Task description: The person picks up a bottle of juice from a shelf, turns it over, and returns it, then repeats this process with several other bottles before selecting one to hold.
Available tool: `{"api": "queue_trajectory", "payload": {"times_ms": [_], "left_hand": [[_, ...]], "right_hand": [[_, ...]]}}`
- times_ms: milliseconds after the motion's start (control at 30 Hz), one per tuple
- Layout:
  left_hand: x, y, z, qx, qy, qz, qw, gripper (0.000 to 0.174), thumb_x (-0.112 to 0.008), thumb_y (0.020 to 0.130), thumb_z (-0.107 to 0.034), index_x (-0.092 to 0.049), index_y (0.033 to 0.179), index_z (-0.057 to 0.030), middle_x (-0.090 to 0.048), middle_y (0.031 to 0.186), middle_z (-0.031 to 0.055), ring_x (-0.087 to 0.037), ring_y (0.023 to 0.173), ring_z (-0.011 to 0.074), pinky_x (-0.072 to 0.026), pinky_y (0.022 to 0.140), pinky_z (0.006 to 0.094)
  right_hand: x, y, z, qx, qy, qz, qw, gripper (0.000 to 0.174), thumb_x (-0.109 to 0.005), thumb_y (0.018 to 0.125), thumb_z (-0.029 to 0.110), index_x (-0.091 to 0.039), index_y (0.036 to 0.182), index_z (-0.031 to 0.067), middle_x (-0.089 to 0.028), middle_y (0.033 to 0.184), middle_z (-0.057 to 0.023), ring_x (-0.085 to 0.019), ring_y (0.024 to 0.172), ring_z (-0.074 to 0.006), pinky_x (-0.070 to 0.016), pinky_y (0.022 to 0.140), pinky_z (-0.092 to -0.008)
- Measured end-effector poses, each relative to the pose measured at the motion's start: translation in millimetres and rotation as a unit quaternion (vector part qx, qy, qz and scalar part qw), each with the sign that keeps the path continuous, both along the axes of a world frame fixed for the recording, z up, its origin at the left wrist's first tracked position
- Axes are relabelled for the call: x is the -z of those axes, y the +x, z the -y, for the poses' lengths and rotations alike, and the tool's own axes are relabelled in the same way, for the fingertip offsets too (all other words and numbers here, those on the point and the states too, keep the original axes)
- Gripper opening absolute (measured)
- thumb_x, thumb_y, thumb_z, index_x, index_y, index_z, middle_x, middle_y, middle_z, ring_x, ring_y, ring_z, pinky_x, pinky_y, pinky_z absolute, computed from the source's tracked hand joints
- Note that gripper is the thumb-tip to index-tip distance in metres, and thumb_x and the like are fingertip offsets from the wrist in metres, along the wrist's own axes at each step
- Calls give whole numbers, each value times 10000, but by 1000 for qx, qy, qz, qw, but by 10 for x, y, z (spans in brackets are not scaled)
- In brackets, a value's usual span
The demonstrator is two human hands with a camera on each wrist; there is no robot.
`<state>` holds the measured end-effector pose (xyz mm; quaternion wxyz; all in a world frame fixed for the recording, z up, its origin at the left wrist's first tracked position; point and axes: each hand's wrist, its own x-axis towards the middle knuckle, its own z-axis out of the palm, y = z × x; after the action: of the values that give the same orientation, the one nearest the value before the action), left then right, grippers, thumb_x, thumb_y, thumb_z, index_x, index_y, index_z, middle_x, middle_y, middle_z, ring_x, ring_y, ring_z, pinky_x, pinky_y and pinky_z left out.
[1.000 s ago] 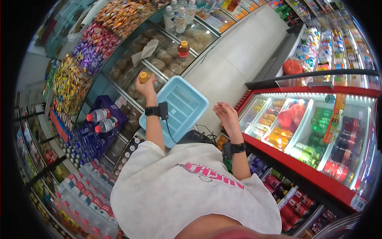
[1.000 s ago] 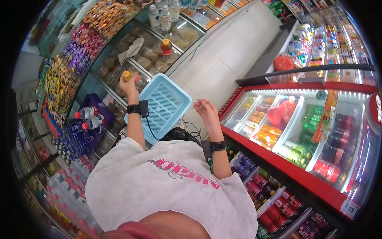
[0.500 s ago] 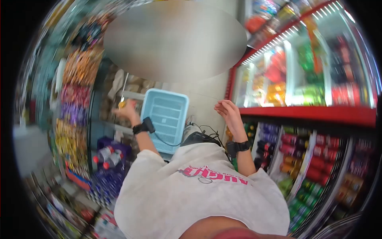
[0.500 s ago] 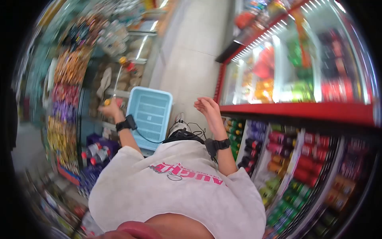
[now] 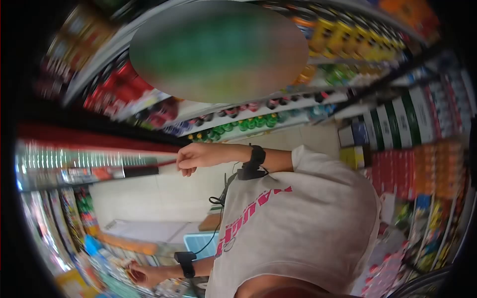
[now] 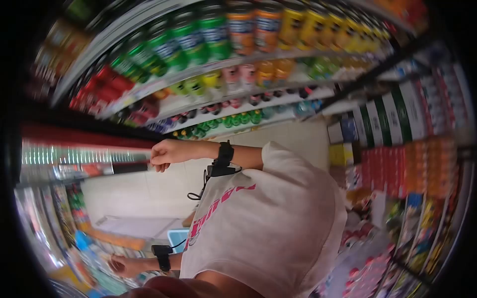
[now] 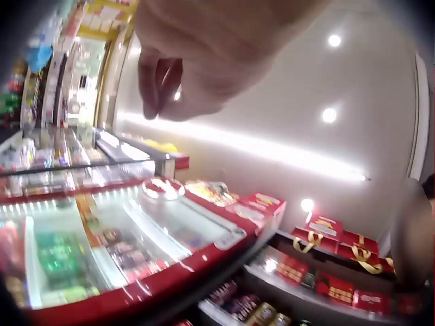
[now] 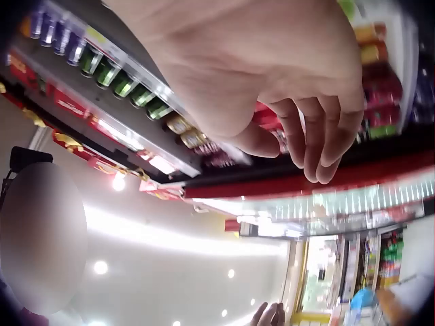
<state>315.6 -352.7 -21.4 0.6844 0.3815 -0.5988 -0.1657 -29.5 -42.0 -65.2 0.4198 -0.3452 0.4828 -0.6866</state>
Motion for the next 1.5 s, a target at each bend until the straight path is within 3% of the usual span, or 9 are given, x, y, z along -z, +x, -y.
{"api": "queue_trajectory", "payload": {"times_ms": [233, 300, 367, 467, 700, 933, 1067, 1300, 1500], "left_hand": [[-545, -2161, -1591, 416, 56, 188, 888, 295, -697, 973, -52, -656, 1247, 48, -688, 1039, 89, -639, 928, 150, -555, 837, 288], [-450, -2502, -1728, 508, 66, 227, 828, 290, -711, 962, -34, -660, 1237, 41, -675, 1009, 55, -629, 920, 128, -532, 828, 270], [-437, -2914, -2288, 600, 75, 263, 752, 290, -708, 960, -13, -659, 1242, 27, -674, 972, 45, -632, 909, 118, -521, 823, 251], [-444, -3142, -2784, 683, 80, 326, 649, 297, -696, 950, 38, -651, 1243, 20, -685, 956, 45, -652, 899, 111, -521, 833, 246], [-316, -3235, -3312, 736, 108, 396, 538, 288, -711, 912, 77, -652, 1192, 42, -690, 934, 49, -664, 906, 123, -516, 849, 262], [-268, -3169, -3185, 725, 129, 380, 560, 251, -710, 929, 44, -664, 1176, 33, -692, 933, 32, -654, 890, 101, -505, 826, 249], [-211, -3137, -3025, 720, 138, 379, 565, 251, -716, 940, 19, -660, 1185, 28, -690, 934, 28, -656, 898, 103, -505, 837, 249], [-214, -2977, -2799, 708, 190, 368, 572, 236, -709, 954, -3, -666, 1184, 25, -688, 956, 35, -659, 933, 114, -506, 868, 259], [-200, -2842, -2645, 748, 196, 273, 572, 275, -675, 952, -25, -648, 1220, 27, -675, 1177, 92, -646, 1087, 151, -490, 928, 297]], "right_hand": [[212, -353, -2107, 334, 28, -19, 942, 228, -631, 1038, 204, -639, 1141, 1, -716, 976, -52, -680, 895, -111, -552, 794, -276], [330, -380, -2640, 513, 40, -93, 852, 245, -709, 983, 208, -621, 1085, 3, -700, 1056, -101, -685, 925, -188, -550, 795, -333], [496, -574, -3122, 755, 157, -295, 564, 408, -745, 920, 153, -556, 1243, -10, -625, 1229, -188, -625, 1122, -329, -512, 951, -430], [506, -739, -3324, 759, 169, -319, 542, 609, -751, 886, 140, -455, 1396, -11, -536, 1341, -237, -507, 1251, -428, -436, 1061, -493], [743, -1013, -3285, 745, 171, -331, 554, 660, -801, 868, 175, -467, 1410, -1, -526, 1336, -213, -548, 1232, -403, -484, 1016, -456], [649, -711, -3399, 747, 154, -316, 564, 611, -843, 821, 160, -536, 1332, 26, -542, 1251, -167, -583, 1181, -369, -510, 977, -429], [740, -532, -3406, 696, 71, -196, 688, 597, -854, 832, 176, -556, 1338, 66, -643, 1297, -154, -630, 1211, -319, -497, 1009, -408], [408, -266, -3175, 707, 21, -263, 656, 731, -893, 787, 135, -536, 1420, 47, -617, 1397, -136, -614, 1240, -239, -460, 1066, -370], [-7, -7, -2393, 468, -120, -118, 868, 667, -627, 1039, 379, -368, 1520, -3, -590, 1319, -136, -588, 1208, -208, -460, 1054, -372]]}}
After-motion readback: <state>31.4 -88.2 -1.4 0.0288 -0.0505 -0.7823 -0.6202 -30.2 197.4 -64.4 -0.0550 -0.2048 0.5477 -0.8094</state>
